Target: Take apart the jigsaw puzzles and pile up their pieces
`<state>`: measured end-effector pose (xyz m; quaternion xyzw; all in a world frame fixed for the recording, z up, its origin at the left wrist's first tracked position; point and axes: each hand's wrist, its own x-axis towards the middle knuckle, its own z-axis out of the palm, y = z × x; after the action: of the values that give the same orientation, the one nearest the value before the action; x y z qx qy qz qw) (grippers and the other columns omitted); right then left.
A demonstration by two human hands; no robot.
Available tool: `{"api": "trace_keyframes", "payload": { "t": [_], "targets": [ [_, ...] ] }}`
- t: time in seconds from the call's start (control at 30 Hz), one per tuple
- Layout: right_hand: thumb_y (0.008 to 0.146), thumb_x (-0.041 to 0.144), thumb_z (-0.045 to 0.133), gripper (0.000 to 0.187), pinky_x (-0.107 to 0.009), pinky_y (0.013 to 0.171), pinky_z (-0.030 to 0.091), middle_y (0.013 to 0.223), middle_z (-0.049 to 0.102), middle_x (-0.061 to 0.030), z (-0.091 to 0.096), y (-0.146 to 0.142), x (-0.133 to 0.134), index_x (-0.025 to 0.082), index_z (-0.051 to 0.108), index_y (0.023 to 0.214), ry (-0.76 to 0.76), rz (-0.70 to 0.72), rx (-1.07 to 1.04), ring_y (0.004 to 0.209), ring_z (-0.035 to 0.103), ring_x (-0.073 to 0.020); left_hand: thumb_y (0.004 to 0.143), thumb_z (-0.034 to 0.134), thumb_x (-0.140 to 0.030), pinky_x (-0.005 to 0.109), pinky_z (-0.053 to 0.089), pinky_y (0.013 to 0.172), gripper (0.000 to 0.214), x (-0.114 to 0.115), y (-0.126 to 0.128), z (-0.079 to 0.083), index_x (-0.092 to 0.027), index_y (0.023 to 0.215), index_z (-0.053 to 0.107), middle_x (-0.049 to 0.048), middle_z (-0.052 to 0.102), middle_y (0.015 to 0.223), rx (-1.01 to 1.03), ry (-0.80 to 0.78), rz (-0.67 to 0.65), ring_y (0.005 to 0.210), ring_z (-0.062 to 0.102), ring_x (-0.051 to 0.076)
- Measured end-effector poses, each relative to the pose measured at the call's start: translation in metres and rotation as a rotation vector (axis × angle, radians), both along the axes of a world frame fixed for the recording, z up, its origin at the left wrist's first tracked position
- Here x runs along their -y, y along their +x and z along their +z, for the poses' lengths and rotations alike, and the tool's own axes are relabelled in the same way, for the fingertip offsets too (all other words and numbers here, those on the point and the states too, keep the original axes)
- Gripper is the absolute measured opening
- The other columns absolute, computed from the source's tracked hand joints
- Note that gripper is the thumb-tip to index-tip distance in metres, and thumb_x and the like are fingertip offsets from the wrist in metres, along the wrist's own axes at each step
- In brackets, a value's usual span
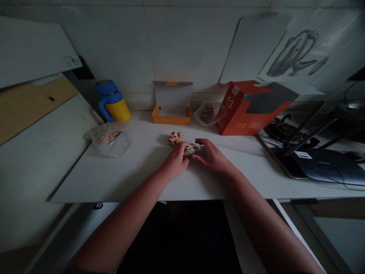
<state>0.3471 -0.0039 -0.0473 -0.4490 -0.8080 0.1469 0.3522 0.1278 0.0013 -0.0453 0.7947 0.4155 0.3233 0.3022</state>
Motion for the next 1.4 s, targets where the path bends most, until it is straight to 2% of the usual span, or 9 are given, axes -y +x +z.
{"api": "trace_keyframes", "payload": {
  "t": [0.1, 0.3, 0.43, 0.6, 0.8, 0.93, 1.1, 1.27, 1.4],
  "targets": [
    [0.101, 0.041, 0.064, 0.066, -0.060, 0.113, 0.047, 0.147, 0.057, -0.0274, -0.011, -0.012, 0.000, 0.013, 0.039, 0.155, 0.020, 0.032, 0.131, 0.136, 0.056, -0.0377, 0.086, 0.048, 0.001, 0.044, 0.042, 0.123, 0.061, 0.000, 0.002, -0.001, -0.020, 0.143, 0.042, 0.0167, 0.056, 0.149, 0.015, 0.047, -0.044, 0.142, 0.054, 0.025],
    [0.106, 0.029, 0.052, 0.057, -0.059, 0.111, 0.049, 0.143, 0.058, -0.0286, -0.019, -0.028, 0.001, 0.013, 0.031, 0.157, 0.064, 0.087, 0.133, 0.134, 0.058, -0.0368, 0.075, 0.046, 0.007, 0.052, 0.030, 0.130, 0.079, -0.006, 0.006, -0.010, -0.017, 0.149, 0.036, 0.0201, 0.047, 0.154, 0.061, 0.121, -0.063, 0.152, 0.041, 0.028],
    [0.104, 0.029, 0.057, 0.050, -0.055, 0.107, 0.052, 0.137, 0.062, -0.0249, -0.013, -0.026, 0.003, 0.016, 0.038, 0.148, -0.010, 0.078, 0.036, 0.128, 0.062, -0.0349, 0.075, 0.049, 0.007, 0.056, 0.035, 0.128, 0.078, -0.005, 0.007, -0.011, -0.018, 0.148, 0.038, 0.0199, 0.049, 0.150, 0.079, 0.137, -0.077, 0.148, 0.046, 0.031],
    [0.101, 0.031, 0.062, 0.046, -0.051, 0.106, 0.053, 0.132, 0.062, -0.0182, -0.002, -0.020, 0.006, 0.023, 0.044, 0.143, -0.048, 0.052, 0.008, 0.124, 0.062, -0.0327, 0.084, 0.053, 0.002, 0.053, 0.045, 0.121, 0.069, -0.001, 0.004, -0.009, -0.019, 0.148, 0.038, 0.0197, 0.053, 0.150, 0.050, 0.149, -0.034, 0.144, 0.052, 0.030],
    [0.104, 0.038, 0.059, 0.047, -0.048, 0.109, 0.050, 0.136, 0.059, -0.0179, 0.004, -0.008, 0.003, 0.021, 0.049, 0.146, -0.057, 0.073, 0.005, 0.127, 0.060, -0.0306, 0.088, 0.058, -0.002, 0.047, 0.054, 0.111, 0.050, -0.005, 0.000, -0.010, -0.018, 0.135, 0.050, 0.0163, 0.067, 0.135, 0.002, 0.120, 0.008, 0.126, 0.066, 0.028],
    [0.109, 0.028, 0.045, 0.032, -0.042, 0.103, 0.052, 0.128, 0.067, -0.0146, 0.007, 0.001, -0.002, 0.020, 0.061, 0.136, -0.050, 0.005, -0.054, 0.118, 0.065, -0.0263, 0.089, 0.058, -0.003, 0.046, 0.055, 0.109, 0.046, -0.006, 0.000, -0.013, -0.019, 0.131, 0.052, 0.0149, 0.069, 0.130, -0.004, 0.128, 0.023, 0.122, 0.068, 0.028],
    [0.103, 0.019, 0.052, 0.024, -0.035, 0.086, 0.054, 0.103, 0.075, -0.0090, 0.010, 0.006, -0.005, 0.020, 0.073, 0.115, -0.046, -0.008, 0.074, 0.093, 0.070, -0.0230, 0.090, 0.058, -0.003, 0.047, 0.054, 0.111, 0.050, -0.005, -0.001, -0.014, -0.018, 0.137, 0.049, 0.0177, 0.065, 0.137, 0.023, 0.139, 0.020, 0.128, 0.065, 0.028],
    [0.102, 0.024, 0.058, 0.026, -0.034, 0.085, 0.054, 0.112, 0.074, -0.0099, 0.012, 0.003, -0.002, 0.021, 0.072, 0.123, -0.025, -0.039, -0.042, 0.094, 0.070, -0.0219, 0.091, 0.057, -0.003, 0.048, 0.052, 0.114, 0.049, -0.005, -0.001, -0.014, -0.017, 0.138, 0.048, 0.0195, 0.063, 0.140, 0.007, 0.172, 0.017, 0.134, 0.062, 0.029],
    [0.101, 0.025, 0.060, 0.019, -0.032, 0.083, 0.054, 0.105, 0.076, -0.0073, 0.012, 0.004, -0.003, 0.023, 0.077, 0.111, -0.016, -0.020, -0.088, 0.092, 0.071, -0.0209, 0.090, 0.056, -0.001, 0.048, 0.052, 0.114, 0.049, -0.008, -0.001, -0.017, -0.017, 0.136, 0.049, 0.0192, 0.064, 0.138, 0.002, 0.192, 0.015, 0.133, 0.062, 0.029]
  ]
}}
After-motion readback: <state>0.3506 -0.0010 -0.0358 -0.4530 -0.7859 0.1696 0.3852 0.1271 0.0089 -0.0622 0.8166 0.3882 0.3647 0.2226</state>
